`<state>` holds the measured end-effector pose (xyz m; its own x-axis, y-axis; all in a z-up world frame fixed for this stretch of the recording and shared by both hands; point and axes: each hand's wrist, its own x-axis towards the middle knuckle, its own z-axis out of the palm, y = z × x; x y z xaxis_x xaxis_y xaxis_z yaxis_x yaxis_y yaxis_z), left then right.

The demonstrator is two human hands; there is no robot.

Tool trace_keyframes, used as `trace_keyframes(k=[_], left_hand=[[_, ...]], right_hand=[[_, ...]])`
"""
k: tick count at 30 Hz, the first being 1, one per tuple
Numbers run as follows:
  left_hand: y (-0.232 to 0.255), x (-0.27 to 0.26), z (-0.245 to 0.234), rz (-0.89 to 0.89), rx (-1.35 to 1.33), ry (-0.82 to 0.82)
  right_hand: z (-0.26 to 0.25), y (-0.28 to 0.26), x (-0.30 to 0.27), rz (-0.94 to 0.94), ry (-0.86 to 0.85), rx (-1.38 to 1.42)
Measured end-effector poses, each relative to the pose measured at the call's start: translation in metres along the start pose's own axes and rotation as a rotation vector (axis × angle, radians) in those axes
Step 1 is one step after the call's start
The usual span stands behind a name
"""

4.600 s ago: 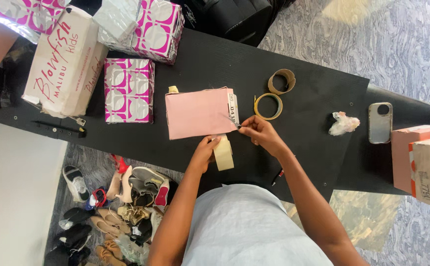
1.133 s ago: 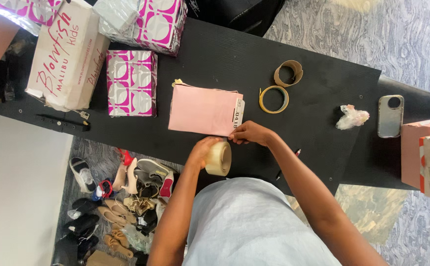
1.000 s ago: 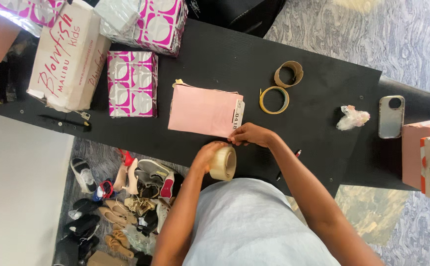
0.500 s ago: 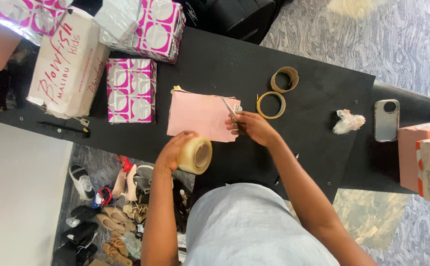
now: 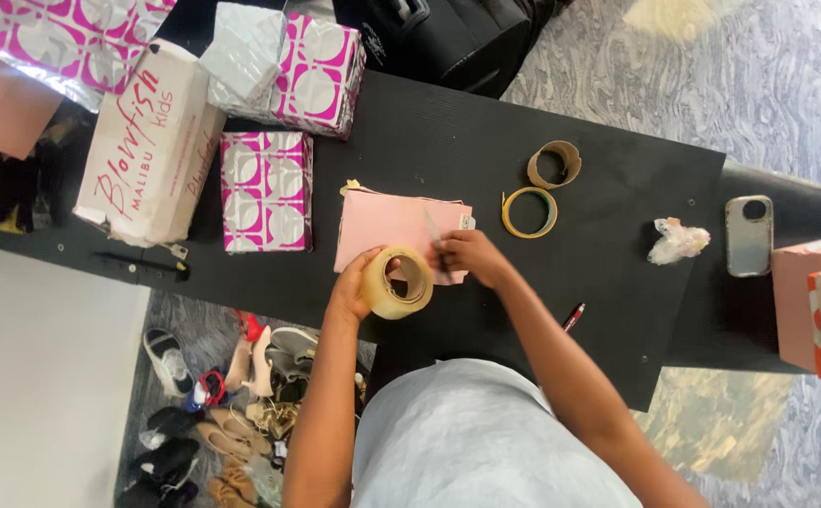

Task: The person tapes a small patterned box and then a pink shipping envelope using clear packing tape and scissors. They cut the tape, smooth it onto the items, and place the finished items on the table.

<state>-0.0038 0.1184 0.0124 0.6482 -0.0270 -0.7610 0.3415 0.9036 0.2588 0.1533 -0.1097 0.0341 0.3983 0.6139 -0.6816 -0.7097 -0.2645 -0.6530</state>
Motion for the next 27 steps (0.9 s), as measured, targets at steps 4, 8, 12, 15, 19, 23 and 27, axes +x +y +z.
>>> trace_keyframes(k=[4,8,12,15,19,23,27], left_hand=[[0.004,0.001,-0.001,-0.037,0.031,-0.037],[0.016,-0.003,0.011,-0.096,0.069,-0.054],[0.033,-0.013,0.029,-0.091,0.291,-0.05],[0.051,-0.02,0.038,-0.079,0.342,-0.08],[0.087,-0.024,0.034,-0.039,0.353,-0.072],[0.113,-0.019,0.021,0.021,0.268,-0.109],[0.123,-0.005,0.006,0.047,0.187,-0.041]], right_hand=[[-0.04,-0.002,-0.029,0.063,0.22,-0.21],[-0.057,0.013,-0.054,0.032,0.542,-0.577],[-0.049,0.029,-0.065,-0.025,0.824,-0.866],[-0.035,0.025,-0.073,0.003,0.984,-0.957],[-0.008,0.001,-0.076,-0.101,1.145,-1.072],[0.024,-0.022,-0.058,-0.167,0.931,-0.789],[0.049,-0.032,-0.021,-0.419,0.738,-0.767]])
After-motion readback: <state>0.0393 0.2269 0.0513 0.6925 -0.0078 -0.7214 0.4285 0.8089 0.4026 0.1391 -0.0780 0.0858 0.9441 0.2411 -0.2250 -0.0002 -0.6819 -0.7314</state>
